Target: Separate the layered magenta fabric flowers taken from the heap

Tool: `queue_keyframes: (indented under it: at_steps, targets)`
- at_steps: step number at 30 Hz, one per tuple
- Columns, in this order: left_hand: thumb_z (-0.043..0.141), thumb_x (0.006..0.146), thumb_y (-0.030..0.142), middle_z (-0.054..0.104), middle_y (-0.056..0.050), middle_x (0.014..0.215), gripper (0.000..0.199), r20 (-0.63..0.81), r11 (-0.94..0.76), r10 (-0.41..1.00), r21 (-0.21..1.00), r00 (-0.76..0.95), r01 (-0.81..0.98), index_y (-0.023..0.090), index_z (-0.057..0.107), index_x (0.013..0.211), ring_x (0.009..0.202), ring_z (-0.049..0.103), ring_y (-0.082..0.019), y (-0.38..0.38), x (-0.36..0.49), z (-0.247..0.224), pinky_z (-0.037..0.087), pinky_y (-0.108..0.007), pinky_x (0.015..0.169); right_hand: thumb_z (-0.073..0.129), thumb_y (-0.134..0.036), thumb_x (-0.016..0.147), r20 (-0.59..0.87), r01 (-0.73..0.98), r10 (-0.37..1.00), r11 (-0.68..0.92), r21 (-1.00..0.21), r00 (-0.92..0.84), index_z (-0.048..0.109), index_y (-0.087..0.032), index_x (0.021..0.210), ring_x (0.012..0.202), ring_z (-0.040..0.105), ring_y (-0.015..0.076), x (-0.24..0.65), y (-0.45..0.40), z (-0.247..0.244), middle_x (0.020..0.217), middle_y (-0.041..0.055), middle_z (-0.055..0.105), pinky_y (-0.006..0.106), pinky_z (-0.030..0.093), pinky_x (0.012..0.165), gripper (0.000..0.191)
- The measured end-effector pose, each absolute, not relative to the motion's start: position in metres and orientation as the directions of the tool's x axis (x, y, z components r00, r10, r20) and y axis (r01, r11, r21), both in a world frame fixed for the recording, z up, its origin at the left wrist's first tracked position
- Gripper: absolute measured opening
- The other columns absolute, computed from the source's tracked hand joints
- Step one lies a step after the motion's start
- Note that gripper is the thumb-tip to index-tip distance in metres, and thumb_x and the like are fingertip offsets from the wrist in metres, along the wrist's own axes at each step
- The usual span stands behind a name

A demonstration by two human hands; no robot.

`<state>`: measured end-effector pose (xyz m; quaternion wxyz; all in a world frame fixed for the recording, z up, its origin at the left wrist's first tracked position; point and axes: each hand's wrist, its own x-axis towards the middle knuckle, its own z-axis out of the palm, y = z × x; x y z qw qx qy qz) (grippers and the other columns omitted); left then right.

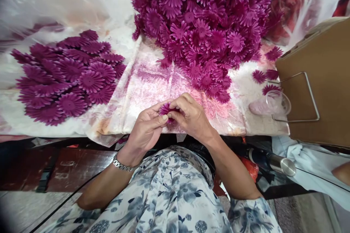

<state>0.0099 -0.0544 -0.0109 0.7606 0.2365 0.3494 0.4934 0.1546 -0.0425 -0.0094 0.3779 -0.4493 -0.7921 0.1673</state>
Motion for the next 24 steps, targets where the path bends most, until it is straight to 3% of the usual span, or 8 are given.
queue_keyframes:
  at_steps: [6,13,16,18,20,22,24]
  targets:
    - [0.080,0.057,0.018,0.071,-0.003,0.080,0.033,-0.293,0.336,0.941,0.751,0.169,-0.569,0.018,0.074,0.089,0.084,0.062,-0.015,-0.055,0.014,-0.014,0.045,-0.026,0.085,0.053,-0.014,0.086,0.527,0.606,0.814,0.552,-0.573,-0.244,0.060,-0.019,0.080,0.068,0.057,0.0117,0.147,-0.048,-0.011,0.072,0.0009,0.060,0.026,0.047,0.061,0.011]
    - [0.080,0.056,0.019,0.074,-0.006,0.082,0.034,-0.346,0.369,0.925,0.709,0.159,-0.600,0.014,0.074,0.089,0.075,0.064,-0.014,-0.050,0.011,-0.016,0.048,-0.024,0.076,0.053,-0.024,0.087,0.359,0.508,0.933,0.327,-0.797,-0.037,0.062,-0.019,0.083,0.062,0.057,0.0114,0.159,-0.038,-0.004,0.071,-0.0001,0.061,0.026,0.047,0.056,0.010]
    - [0.079,0.058,0.020,0.073,-0.004,0.080,0.032,-0.380,0.384,0.914,0.696,0.142,-0.607,0.016,0.073,0.089,0.071,0.064,-0.012,-0.049,0.008,-0.016,0.048,-0.022,0.067,0.049,-0.026,0.089,0.559,0.720,0.822,0.320,-0.616,0.112,0.063,-0.019,0.085,0.070,0.058,0.0145,0.188,-0.010,0.011,0.075,0.0031,0.061,0.029,0.048,0.061,0.016]
    - [0.079,0.058,0.020,0.071,-0.002,0.076,0.031,-0.405,0.393,0.905,0.681,0.129,-0.618,0.017,0.072,0.088,0.067,0.062,-0.011,-0.048,0.007,-0.016,0.048,-0.021,0.065,0.046,-0.026,0.091,0.663,0.892,0.744,0.243,-0.382,0.081,0.065,-0.020,0.092,0.082,0.058,0.0186,0.207,0.007,0.021,0.082,0.0068,0.062,0.035,0.047,0.073,0.021]
    - [0.079,0.057,0.019,0.069,0.000,0.072,0.032,-0.422,0.396,0.899,0.675,0.115,-0.623,0.017,0.071,0.089,0.065,0.061,-0.010,-0.046,0.007,-0.015,0.048,-0.021,0.064,0.050,-0.029,0.089,0.659,0.955,0.753,0.198,-0.220,-0.004,0.063,-0.021,0.107,0.096,0.056,0.0231,0.216,0.014,0.027,0.097,0.0089,0.062,0.043,0.044,0.084,0.024]
    - [0.078,0.059,0.020,0.069,-0.001,0.074,0.034,-0.417,0.389,0.903,0.684,0.108,-0.617,0.017,0.070,0.091,0.067,0.061,-0.010,-0.045,0.008,-0.015,0.048,-0.022,0.066,0.055,-0.035,0.086,0.623,0.940,0.777,0.272,-0.205,-0.089,0.061,-0.023,0.111,0.099,0.055,0.0243,0.209,0.007,0.025,0.101,0.0082,0.061,0.044,0.044,0.084,0.028]
    - [0.077,0.062,0.021,0.070,-0.002,0.079,0.033,-0.401,0.382,0.909,0.691,0.115,-0.614,0.017,0.069,0.094,0.070,0.061,-0.011,-0.044,0.010,-0.015,0.047,-0.022,0.067,0.058,-0.038,0.085,0.581,0.851,0.788,0.435,-0.293,-0.203,0.062,-0.023,0.102,0.090,0.056,0.0214,0.191,-0.008,0.017,0.092,0.0061,0.062,0.038,0.048,0.076,0.023]
